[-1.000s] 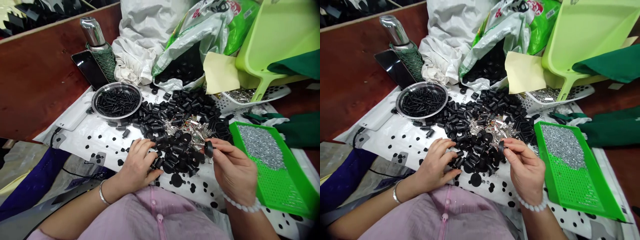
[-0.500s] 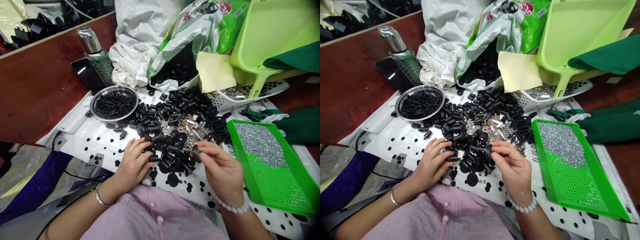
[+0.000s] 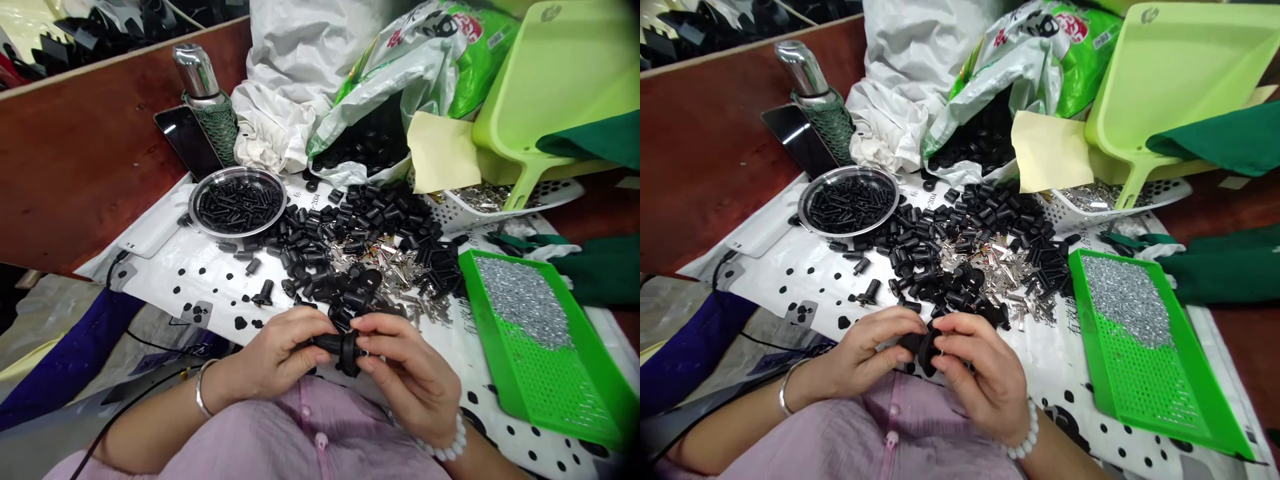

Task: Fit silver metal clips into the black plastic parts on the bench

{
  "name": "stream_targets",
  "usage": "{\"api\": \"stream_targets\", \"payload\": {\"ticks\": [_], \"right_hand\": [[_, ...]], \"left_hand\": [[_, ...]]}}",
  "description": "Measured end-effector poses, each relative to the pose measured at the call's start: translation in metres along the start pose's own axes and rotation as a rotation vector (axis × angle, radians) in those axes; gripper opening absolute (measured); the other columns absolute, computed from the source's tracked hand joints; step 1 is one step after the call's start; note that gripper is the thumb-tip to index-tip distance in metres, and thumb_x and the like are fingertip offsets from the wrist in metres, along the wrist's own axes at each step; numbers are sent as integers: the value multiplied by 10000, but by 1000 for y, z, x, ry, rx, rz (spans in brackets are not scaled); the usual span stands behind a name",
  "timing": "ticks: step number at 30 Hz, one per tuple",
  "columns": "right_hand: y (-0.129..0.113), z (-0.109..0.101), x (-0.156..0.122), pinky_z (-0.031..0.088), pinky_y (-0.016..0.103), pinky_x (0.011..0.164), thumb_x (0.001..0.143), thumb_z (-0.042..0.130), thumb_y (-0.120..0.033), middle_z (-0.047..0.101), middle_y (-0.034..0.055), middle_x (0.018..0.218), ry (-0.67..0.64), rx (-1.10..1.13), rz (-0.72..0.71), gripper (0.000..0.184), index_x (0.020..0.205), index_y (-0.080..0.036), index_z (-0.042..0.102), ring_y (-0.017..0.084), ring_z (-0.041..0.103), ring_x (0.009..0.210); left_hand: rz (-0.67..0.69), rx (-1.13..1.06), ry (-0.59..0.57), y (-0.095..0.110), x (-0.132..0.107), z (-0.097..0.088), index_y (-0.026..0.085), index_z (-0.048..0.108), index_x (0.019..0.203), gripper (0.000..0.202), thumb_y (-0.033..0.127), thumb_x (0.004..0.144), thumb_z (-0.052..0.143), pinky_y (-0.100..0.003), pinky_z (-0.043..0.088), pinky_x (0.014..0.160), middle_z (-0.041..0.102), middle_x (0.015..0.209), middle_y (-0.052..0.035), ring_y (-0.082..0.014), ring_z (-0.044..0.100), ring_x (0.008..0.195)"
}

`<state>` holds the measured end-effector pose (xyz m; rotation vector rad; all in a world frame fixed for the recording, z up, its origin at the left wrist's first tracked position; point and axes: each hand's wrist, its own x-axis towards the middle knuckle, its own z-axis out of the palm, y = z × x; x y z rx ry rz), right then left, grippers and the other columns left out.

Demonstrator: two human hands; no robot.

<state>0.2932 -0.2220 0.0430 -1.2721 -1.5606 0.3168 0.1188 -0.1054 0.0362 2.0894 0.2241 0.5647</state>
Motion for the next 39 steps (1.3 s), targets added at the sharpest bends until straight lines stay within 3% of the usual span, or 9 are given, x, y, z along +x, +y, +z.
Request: {"api": "stream_targets", "payload": {"ticks": [4, 7, 12, 17, 23, 31, 35, 39], "right_hand": [[-3, 2, 7, 559, 300, 717, 777, 547, -59, 633, 106, 1004, -113, -113, -75, 259, 996, -184, 604, 196, 630, 918], [-2, -3, 12, 556, 301, 739, 801, 539, -100, 632, 122, 1021, -171, -161, -96, 250, 1040, -166, 577, 201, 619, 955], [-3, -12, 17, 531, 339, 840, 818, 585, -241, 599, 181, 1124, -341, -398, -273, 427, 1213, -98, 507, 239, 574, 1061], [-11, -11, 22, 555, 314, 802, 846, 546, -207, 644, 136, 1086, -365, -522, -313, 414, 1253, -153, 491, 215, 617, 1004], [-10, 0, 23, 562, 305, 768, 849, 531, -170, 653, 178, 1050, -366, -573, -351, 436, 1273, -102, 459, 227, 639, 958], [-9, 11, 28, 550, 295, 764, 850, 542, -232, 635, 143, 1039, -288, -541, -243, 398, 1229, -119, 500, 217, 626, 938], [-6, 14, 34, 548, 273, 743, 843, 556, -233, 630, 111, 990, -249, -405, -81, 298, 1129, -151, 552, 194, 623, 898], [0, 16, 34, 542, 225, 571, 855, 538, -233, 647, 47, 831, -227, -315, 122, 169, 1009, -187, 592, 142, 648, 678]], "left_hand": [[-66, 71, -82, 2, -1, -4, 136, 560, 1047, 206, 210, 893, 444, -259, 452, 666, 606, 811, -54, -145, 554, 720], [-82, 73, -73, -1, -3, -5, 143, 562, 1062, 221, 226, 896, 443, -253, 442, 663, 610, 807, -50, -146, 552, 713], [-93, -42, -83, -5, -1, -7, 127, 567, 1057, 223, 217, 884, 460, -242, 439, 676, 599, 805, -52, -144, 552, 718], [-80, -164, -131, -3, 1, -13, 116, 579, 992, 205, 223, 885, 441, -243, 439, 659, 587, 787, -58, -148, 546, 705], [-50, -117, -124, -3, -1, -21, 105, 581, 960, 197, 205, 890, 427, -243, 439, 645, 573, 760, -56, -150, 531, 685], [64, 183, 45, -8, -5, -19, 78, 544, 1032, 268, 237, 922, 359, -272, 469, 688, 595, 804, -90, -173, 545, 738], [79, 399, 99, -11, -5, -10, 76, 539, 1011, 262, 223, 924, 339, -313, 485, 688, 599, 828, -107, -191, 551, 739], [105, 476, 155, -14, -2, -3, 79, 549, 980, 254, 222, 924, 347, -331, 494, 683, 608, 827, -109, -199, 561, 737]]}}
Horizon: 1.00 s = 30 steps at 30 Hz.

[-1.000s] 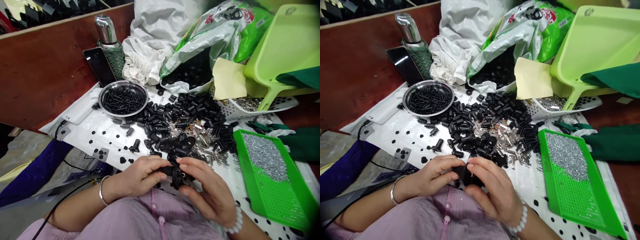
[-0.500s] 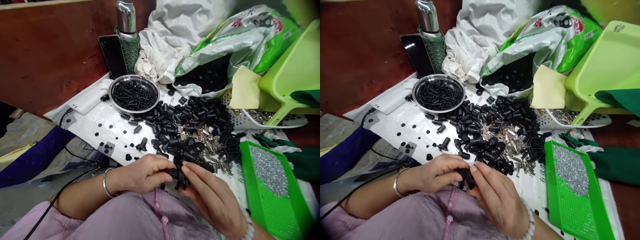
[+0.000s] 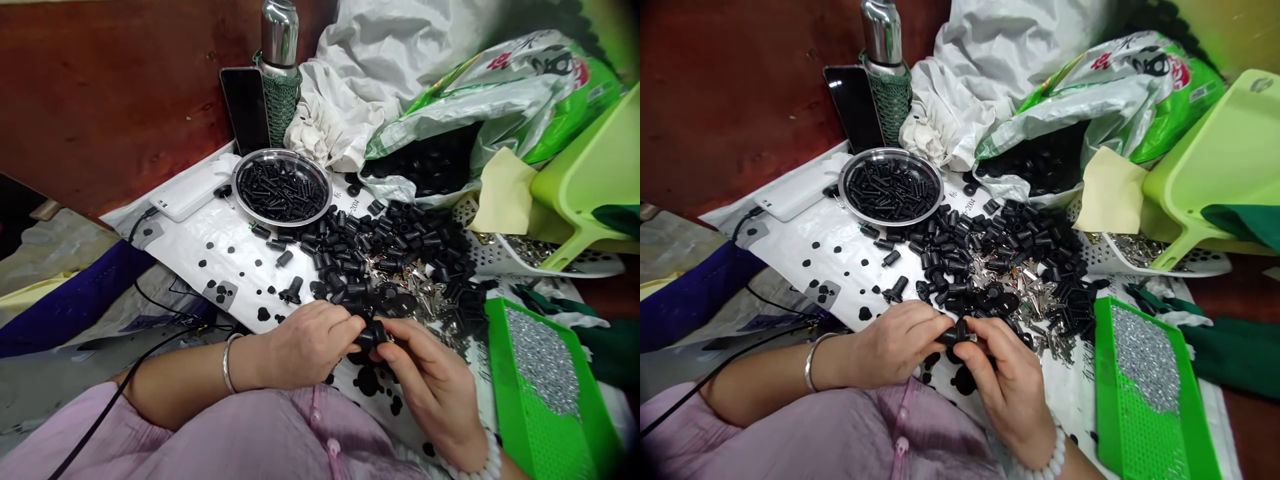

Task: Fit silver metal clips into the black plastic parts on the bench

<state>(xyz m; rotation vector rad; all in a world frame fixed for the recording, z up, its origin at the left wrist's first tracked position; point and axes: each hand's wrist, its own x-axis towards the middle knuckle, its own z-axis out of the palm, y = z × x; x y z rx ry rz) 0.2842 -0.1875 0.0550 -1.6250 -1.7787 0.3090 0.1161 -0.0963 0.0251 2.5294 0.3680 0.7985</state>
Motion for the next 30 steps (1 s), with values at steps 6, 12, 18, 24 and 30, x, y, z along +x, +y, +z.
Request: {"api": "stream_targets", "payload": {"ticks": [6, 12, 18, 24, 30], "right_hand": [[4, 4, -7, 533, 213, 489, 835, 571, -276, 663, 13, 752, 19, 133, 197, 165, 980, -200, 592, 120, 643, 534], [0, 13, -3, 543, 160, 499, 807, 604, -309, 683, -22, 622, 45, 315, 427, 169, 932, -196, 582, 109, 659, 530], [5, 11, -3, 552, 181, 560, 834, 574, -300, 687, -14, 710, -37, 286, 339, 222, 1038, -216, 549, 114, 671, 612], [5, -13, 13, 547, 209, 643, 863, 539, -274, 665, 64, 968, -266, -30, -9, 410, 1249, -176, 439, 125, 658, 737], [1, -15, 18, 532, 252, 766, 882, 488, -205, 652, 94, 1046, -294, -129, -179, 380, 1254, -166, 422, 163, 636, 913]], "left_hand": [[-43, -175, 45, 2, 3, 4, 61, 528, 1027, 262, 221, 927, 346, -275, 506, 667, 608, 796, -92, -166, 565, 728], [-101, -15, 130, -1, -1, 15, 75, 542, 1013, 252, 232, 916, 369, -336, 517, 680, 612, 817, -104, -202, 579, 762], [-146, -154, 38, -6, -2, 9, 78, 534, 1048, 263, 235, 922, 365, -302, 500, 705, 612, 841, -93, -177, 561, 764], [-112, -195, -37, -8, -2, 0, 77, 539, 1067, 299, 260, 934, 344, -300, 488, 702, 608, 838, -96, -176, 552, 755], [-87, -165, 35, -9, 0, -1, 59, 544, 1054, 300, 248, 932, 345, -290, 487, 679, 604, 803, -92, -171, 549, 729]]}}
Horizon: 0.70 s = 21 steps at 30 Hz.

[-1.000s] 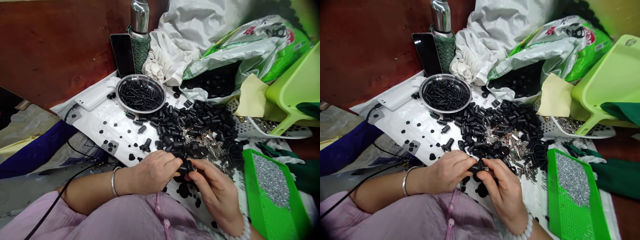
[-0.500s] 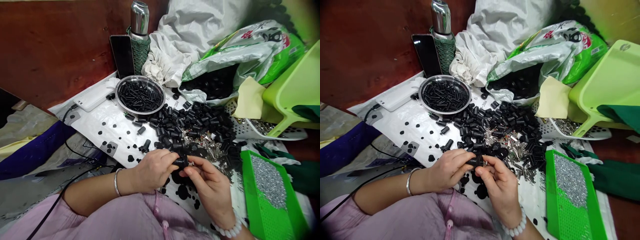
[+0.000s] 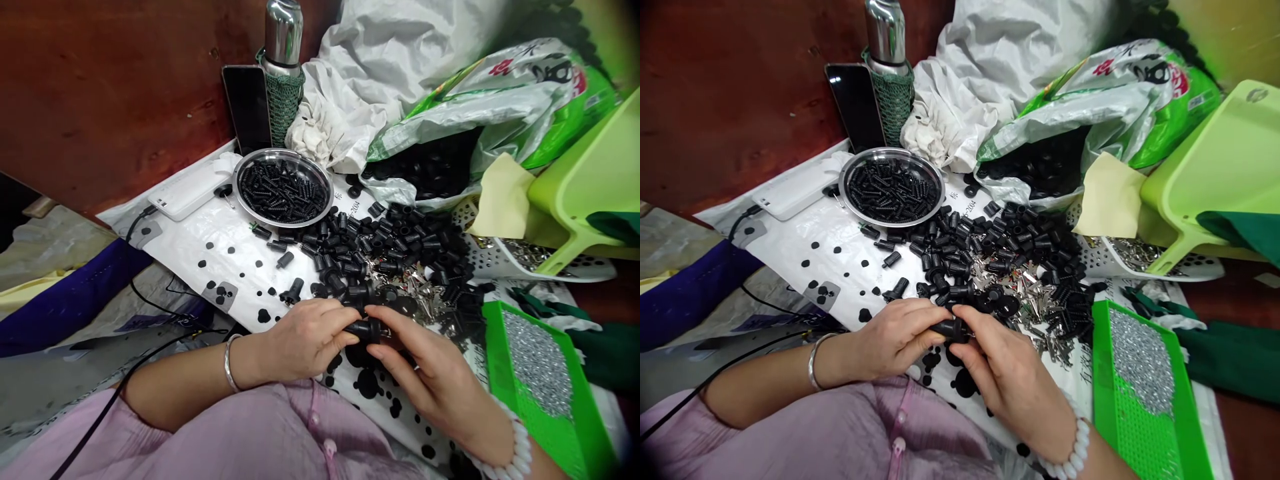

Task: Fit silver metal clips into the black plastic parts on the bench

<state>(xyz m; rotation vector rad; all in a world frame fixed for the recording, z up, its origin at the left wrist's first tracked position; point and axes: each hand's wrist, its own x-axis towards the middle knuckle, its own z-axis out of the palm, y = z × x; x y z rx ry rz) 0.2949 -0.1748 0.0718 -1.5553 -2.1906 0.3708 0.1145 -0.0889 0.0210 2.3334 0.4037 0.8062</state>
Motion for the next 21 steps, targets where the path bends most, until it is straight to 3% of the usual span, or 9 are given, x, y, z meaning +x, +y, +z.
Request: {"api": "stream_targets", "payload": {"ticks": [4, 8, 10, 12, 14, 17, 19, 21], "right_hand": [[-5, 11, 2, 528, 187, 528, 890, 463, -225, 653, -18, 645, 22, 309, 265, 295, 1179, -171, 452, 105, 629, 564], [-9, 14, 9, 528, 185, 476, 890, 464, -300, 646, -15, 594, -20, 620, 529, 240, 1073, -153, 513, 106, 626, 507], [-8, 10, 11, 519, 194, 433, 891, 455, -342, 652, -2, 600, -47, 657, 578, 263, 1049, -143, 528, 107, 608, 462], [-4, 2, 10, 505, 199, 408, 899, 434, -362, 653, 6, 623, -55, 553, 526, 318, 1109, -137, 514, 100, 579, 431], [0, -8, 7, 521, 222, 454, 896, 442, -376, 673, 45, 761, -18, 326, 369, 436, 1257, -132, 423, 105, 588, 489], [4, -17, 2, 554, 294, 659, 845, 548, -362, 607, 140, 1114, 22, -29, 54, 629, 1373, -142, 286, 175, 637, 792], [4, -14, 2, 537, 314, 758, 844, 563, -294, 592, 145, 1157, 28, -136, -92, 550, 1331, -142, 355, 207, 617, 935], [1, -5, 3, 542, 265, 693, 875, 513, -254, 668, 99, 961, 44, -95, -71, 374, 1224, -131, 456, 171, 644, 818]], "left_hand": [[40, 91, 65, -1, 1, 5, 64, 562, 994, 284, 223, 928, 335, -299, 490, 666, 608, 806, -101, -179, 553, 729], [88, 178, 64, -5, 2, 9, 79, 573, 965, 248, 197, 914, 360, -321, 485, 664, 616, 806, -101, -189, 557, 718], [87, 144, 66, -7, 4, 8, 75, 567, 991, 241, 201, 908, 379, -319, 483, 671, 617, 817, -100, -190, 559, 733], [69, 42, 43, -8, 7, 5, 70, 556, 1026, 252, 221, 910, 391, -298, 479, 680, 611, 823, -93, -179, 556, 744], [28, -79, 2, -9, 9, 0, 71, 551, 1049, 261, 238, 915, 401, -270, 472, 684, 600, 808, -77, -159, 549, 733], [-35, -257, -63, -8, 11, -8, 91, 552, 1062, 240, 235, 910, 435, -226, 461, 682, 599, 825, -59, -128, 551, 726], [-37, -317, -96, -7, 10, -10, 104, 555, 1053, 222, 228, 908, 442, -214, 458, 689, 604, 843, -54, -121, 556, 738], [-24, -255, -93, -5, 8, -9, 101, 558, 1042, 229, 231, 914, 420, -235, 458, 696, 603, 830, -59, -136, 550, 743]]}}
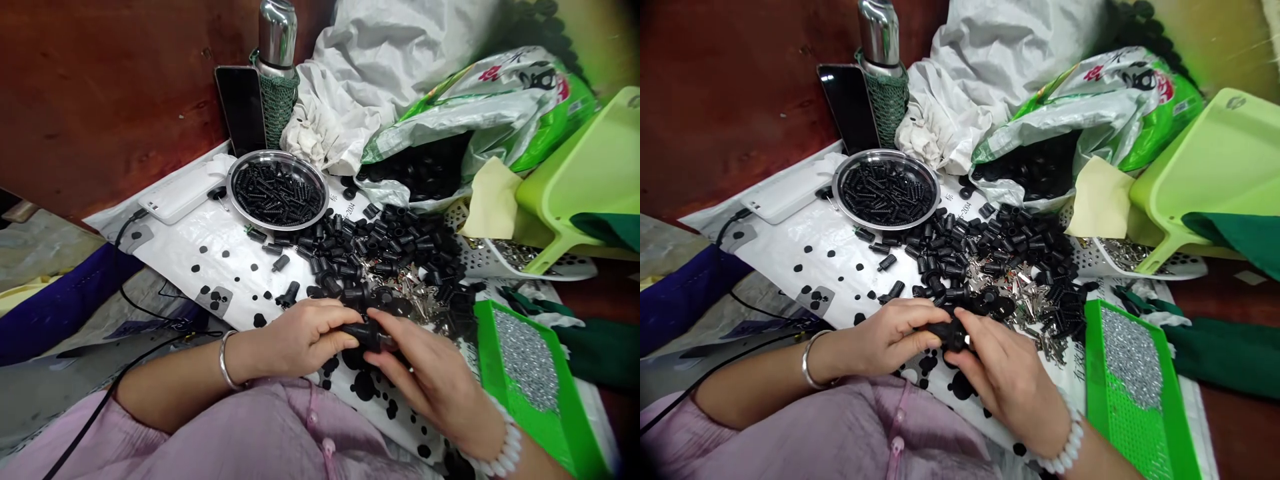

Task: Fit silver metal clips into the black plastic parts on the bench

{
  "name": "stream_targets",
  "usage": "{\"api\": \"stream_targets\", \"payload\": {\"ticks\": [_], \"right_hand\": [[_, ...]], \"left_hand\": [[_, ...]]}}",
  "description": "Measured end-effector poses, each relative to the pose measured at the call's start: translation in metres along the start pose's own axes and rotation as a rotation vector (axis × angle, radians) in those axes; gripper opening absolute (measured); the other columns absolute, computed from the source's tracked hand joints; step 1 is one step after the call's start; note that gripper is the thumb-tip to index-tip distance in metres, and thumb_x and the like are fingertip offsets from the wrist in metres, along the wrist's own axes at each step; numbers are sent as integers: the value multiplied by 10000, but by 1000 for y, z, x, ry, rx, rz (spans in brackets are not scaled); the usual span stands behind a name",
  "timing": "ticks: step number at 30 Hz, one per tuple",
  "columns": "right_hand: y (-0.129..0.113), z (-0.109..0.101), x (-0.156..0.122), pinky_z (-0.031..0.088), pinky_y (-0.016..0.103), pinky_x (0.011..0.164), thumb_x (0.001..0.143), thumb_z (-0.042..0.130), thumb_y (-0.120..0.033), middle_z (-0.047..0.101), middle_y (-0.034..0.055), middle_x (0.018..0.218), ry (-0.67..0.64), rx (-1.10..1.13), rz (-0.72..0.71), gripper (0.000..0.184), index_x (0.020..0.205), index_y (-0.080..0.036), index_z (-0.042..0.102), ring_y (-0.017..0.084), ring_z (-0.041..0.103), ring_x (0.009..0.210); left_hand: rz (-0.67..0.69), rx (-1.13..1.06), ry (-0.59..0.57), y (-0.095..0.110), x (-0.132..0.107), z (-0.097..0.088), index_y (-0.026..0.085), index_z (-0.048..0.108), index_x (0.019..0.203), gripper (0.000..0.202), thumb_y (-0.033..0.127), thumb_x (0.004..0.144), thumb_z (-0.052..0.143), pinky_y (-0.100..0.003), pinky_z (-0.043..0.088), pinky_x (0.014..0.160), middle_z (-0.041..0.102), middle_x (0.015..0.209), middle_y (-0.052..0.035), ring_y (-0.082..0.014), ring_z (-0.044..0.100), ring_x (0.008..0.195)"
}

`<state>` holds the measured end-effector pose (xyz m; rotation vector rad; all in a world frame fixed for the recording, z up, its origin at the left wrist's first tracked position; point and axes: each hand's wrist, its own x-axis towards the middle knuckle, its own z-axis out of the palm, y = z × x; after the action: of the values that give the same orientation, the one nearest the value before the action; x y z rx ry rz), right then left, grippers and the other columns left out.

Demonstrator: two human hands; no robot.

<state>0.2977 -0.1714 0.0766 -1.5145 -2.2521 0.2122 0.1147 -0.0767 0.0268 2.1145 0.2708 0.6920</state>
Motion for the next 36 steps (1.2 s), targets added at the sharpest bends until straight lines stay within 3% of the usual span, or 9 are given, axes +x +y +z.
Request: {"api": "stream_targets", "payload": {"ticks": [5, 8, 11, 14, 17, 21, 23, 26, 36], "right_hand": [[-5, 9, 4, 444, 195, 389, 919, 396, -375, 582, -28, 526, -183, 225, 358, 283, 889, -157, 573, 98, 536, 413], [-3, 3, 3, 509, 255, 490, 861, 461, -488, 676, 70, 796, -124, 50, 255, 487, 1183, -122, 474, 145, 613, 551], [-2, 3, 0, 538, 309, 703, 868, 496, -404, 635, 159, 1062, -34, -107, 14, 538, 1296, -107, 362, 213, 645, 871], [-4, 11, -1, 524, 258, 609, 917, 424, -308, 678, 103, 835, 11, -120, -7, 276, 1091, -111, 507, 173, 655, 717], [-5, 16, 0, 460, 241, 441, 946, 321, -343, 617, 30, 603, -44, -70, 143, 322, 891, -135, 560, 139, 583, 487], [-5, 13, -3, 542, 302, 648, 903, 366, -478, 656, 164, 980, 4, -115, 58, 533, 1228, -60, 430, 220, 647, 875], [-4, 12, -5, 538, 325, 752, 894, 450, -386, 618, 182, 1108, 37, -176, -55, 526, 1306, -76, 350, 235, 604, 1014], [-4, 15, -10, 541, 302, 737, 900, 456, -238, 657, 141, 1030, 77, -168, -65, 424, 1292, -104, 368, 202, 636, 938], [-1, 15, -15, 531, 265, 603, 888, 463, -404, 658, 89, 890, 156, 122, 99, 510, 1302, -123, 361, 155, 633, 690]], "left_hand": [[15, 208, 59, -3, -4, 7, 68, 552, 1054, 268, 227, 917, 384, -296, 451, 729, 598, 846, -94, -180, 540, 783], [-41, 109, 25, -5, -5, 6, 93, 553, 1056, 246, 239, 909, 421, -262, 451, 699, 598, 817, -64, -153, 541, 737], [-66, 25, 3, -5, -5, 4, 127, 559, 1040, 209, 232, 906, 438, -237, 454, 689, 608, 813, -41, -131, 553, 719], [-40, 88, 7, -5, -6, 6, 120, 549, 1053, 228, 231, 913, 406, -269, 465, 722, 612, 845, -66, -154, 561, 770], [-6, 156, 44, -4, -7, 10, 105, 537, 1063, 247, 230, 912, 389, -306, 471, 743, 612, 878, -96, -180, 562, 811], [-53, 60, 38, -3, -7, 8, 129, 554, 1035, 213, 230, 902, 422, -276, 473, 696, 615, 842, -71, -160, 563, 758], [-79, -8, 18, -2, -6, 5, 146, 567, 1011, 191, 230, 898, 438, -264, 470, 695, 618, 830, -56, -149, 567, 749], [-80, -46, -17, 0, -5, 3, 157, 570, 1018, 189, 226, 900, 439, -251, 468, 690, 622, 829, -46, -140, 572, 744], [-22, 80, -5, 3, 8, 5, 155, 566, 1021, 200, 240, 911, 423, -259, 467, 664, 622, 840, -60, -149, 569, 744]]}}
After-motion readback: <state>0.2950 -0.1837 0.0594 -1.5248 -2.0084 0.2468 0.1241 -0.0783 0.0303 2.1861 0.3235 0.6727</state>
